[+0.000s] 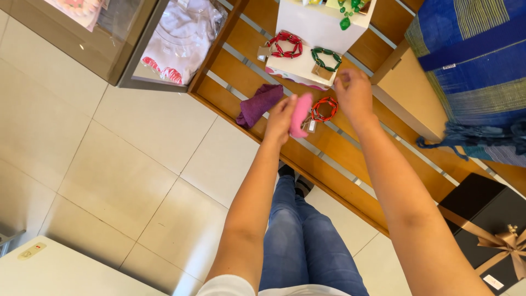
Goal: Wiping and organizing beaded bracelets and necklaces on a display shelf.
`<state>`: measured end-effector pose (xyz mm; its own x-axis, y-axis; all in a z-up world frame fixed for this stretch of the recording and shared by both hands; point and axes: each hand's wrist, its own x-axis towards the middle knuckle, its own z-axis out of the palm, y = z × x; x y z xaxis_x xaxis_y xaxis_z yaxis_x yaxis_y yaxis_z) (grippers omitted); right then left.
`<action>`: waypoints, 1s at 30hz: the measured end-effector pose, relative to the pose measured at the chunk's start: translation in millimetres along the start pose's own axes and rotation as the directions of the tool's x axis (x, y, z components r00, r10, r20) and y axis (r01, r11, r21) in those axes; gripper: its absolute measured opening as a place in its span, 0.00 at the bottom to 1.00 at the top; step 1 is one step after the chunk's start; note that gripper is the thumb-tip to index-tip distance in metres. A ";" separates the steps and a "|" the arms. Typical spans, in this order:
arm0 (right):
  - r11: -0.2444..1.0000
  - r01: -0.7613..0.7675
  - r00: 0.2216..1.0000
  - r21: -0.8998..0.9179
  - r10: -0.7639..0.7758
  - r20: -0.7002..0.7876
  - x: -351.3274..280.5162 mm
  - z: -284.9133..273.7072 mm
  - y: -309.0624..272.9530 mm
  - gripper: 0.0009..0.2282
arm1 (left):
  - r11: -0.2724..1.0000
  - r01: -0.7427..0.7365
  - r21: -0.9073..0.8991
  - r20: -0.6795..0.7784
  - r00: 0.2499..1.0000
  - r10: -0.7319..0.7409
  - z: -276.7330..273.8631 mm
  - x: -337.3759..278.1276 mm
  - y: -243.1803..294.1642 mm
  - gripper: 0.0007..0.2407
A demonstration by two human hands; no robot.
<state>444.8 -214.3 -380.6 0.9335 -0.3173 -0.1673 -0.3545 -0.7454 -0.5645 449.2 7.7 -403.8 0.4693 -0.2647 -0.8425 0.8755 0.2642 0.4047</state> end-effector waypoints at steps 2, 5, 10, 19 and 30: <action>0.996 -0.067 0.997 0.056 0.069 -0.027 19.3 8.1 3.7 0.12 | 0.965 0.000 -0.263 0.098 0.995 0.026 -20.0 13.8 -17.3 0.23; 0.879 -0.373 0.924 0.295 0.380 0.037 46.0 23.4 1.7 0.15 | 0.866 0.033 -0.499 0.246 0.964 0.105 -31.6 14.2 -23.2 0.22; 0.693 -0.613 0.784 0.380 0.594 0.180 58.1 50.4 35.5 0.17 | 0.887 0.036 -0.460 0.400 0.901 0.170 -30.0 -19.9 1.6 0.22; 0.425 -0.378 0.871 0.823 0.464 0.161 13.2 7.6 27.4 0.09 | 0.505 -0.562 0.655 0.284 0.803 0.524 3.1 12.6 39.3 0.21; 0.222 -0.270 0.853 0.937 0.506 0.126 -63.3 -23.8 18.9 0.10 | 0.116 -0.669 0.734 0.558 0.692 0.459 87.8 21.5 61.5 0.16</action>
<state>377.7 -222.2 -361.4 0.6241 -0.5740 -0.5302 -0.2801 0.4691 -0.8376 523.3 -63.3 -365.8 0.7909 -0.5788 -0.1985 -0.1275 -0.4731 0.8717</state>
